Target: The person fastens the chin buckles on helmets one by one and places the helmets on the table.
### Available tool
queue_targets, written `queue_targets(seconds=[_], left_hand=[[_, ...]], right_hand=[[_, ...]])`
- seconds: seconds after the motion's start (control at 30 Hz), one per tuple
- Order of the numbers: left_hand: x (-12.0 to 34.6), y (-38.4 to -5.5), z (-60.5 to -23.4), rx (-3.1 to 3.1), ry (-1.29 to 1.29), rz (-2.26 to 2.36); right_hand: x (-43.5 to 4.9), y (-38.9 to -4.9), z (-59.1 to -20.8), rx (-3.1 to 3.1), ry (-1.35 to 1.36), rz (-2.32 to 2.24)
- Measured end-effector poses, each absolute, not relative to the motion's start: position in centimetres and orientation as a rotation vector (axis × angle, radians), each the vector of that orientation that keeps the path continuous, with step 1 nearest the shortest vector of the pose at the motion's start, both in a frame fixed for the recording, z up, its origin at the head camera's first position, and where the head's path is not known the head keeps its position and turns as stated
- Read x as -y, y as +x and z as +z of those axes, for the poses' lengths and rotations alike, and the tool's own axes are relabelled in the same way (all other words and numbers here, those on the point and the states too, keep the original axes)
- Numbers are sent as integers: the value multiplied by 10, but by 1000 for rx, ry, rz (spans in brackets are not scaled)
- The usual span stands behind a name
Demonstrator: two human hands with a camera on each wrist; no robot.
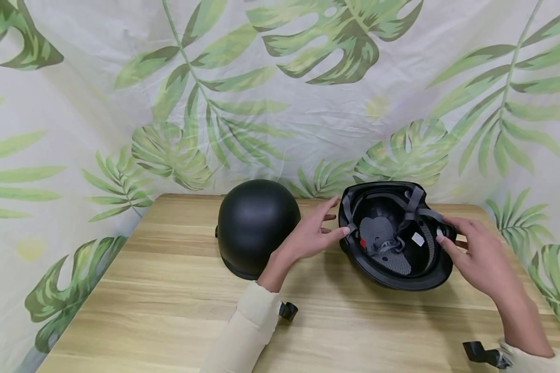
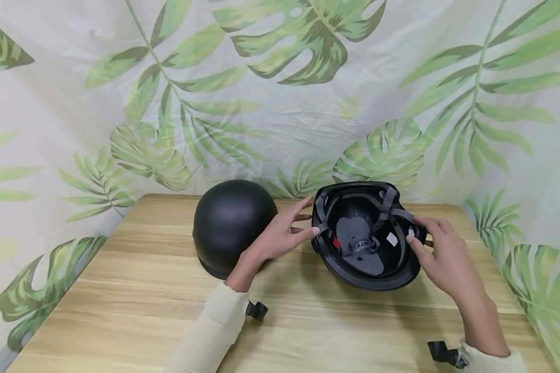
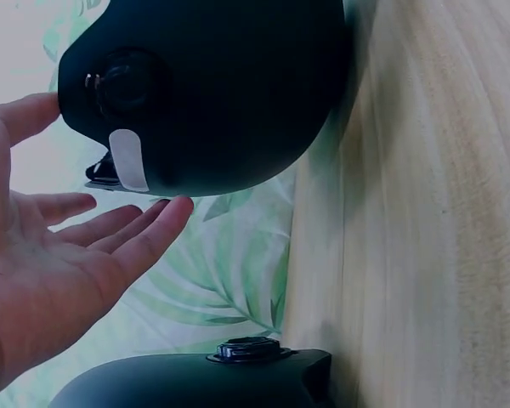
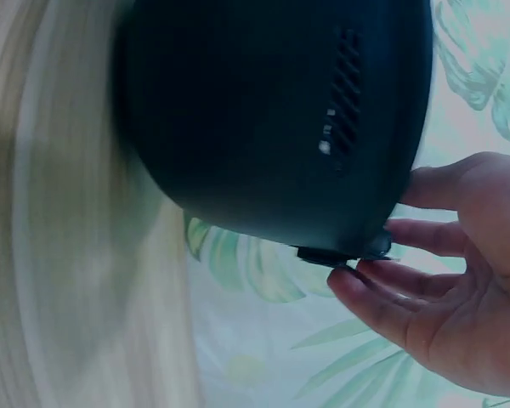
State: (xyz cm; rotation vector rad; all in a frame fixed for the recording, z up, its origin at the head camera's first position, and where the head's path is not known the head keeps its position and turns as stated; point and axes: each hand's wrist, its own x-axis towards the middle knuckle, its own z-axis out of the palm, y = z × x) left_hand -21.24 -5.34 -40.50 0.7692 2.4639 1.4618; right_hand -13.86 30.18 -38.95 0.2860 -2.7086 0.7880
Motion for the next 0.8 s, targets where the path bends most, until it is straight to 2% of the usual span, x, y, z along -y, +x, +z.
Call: queue_targets(seconds=[0.8], left_hand=[[47,-213,-409,-2510,847,1435]], right_hand=[[-303,-150,-410,2539,157,844]])
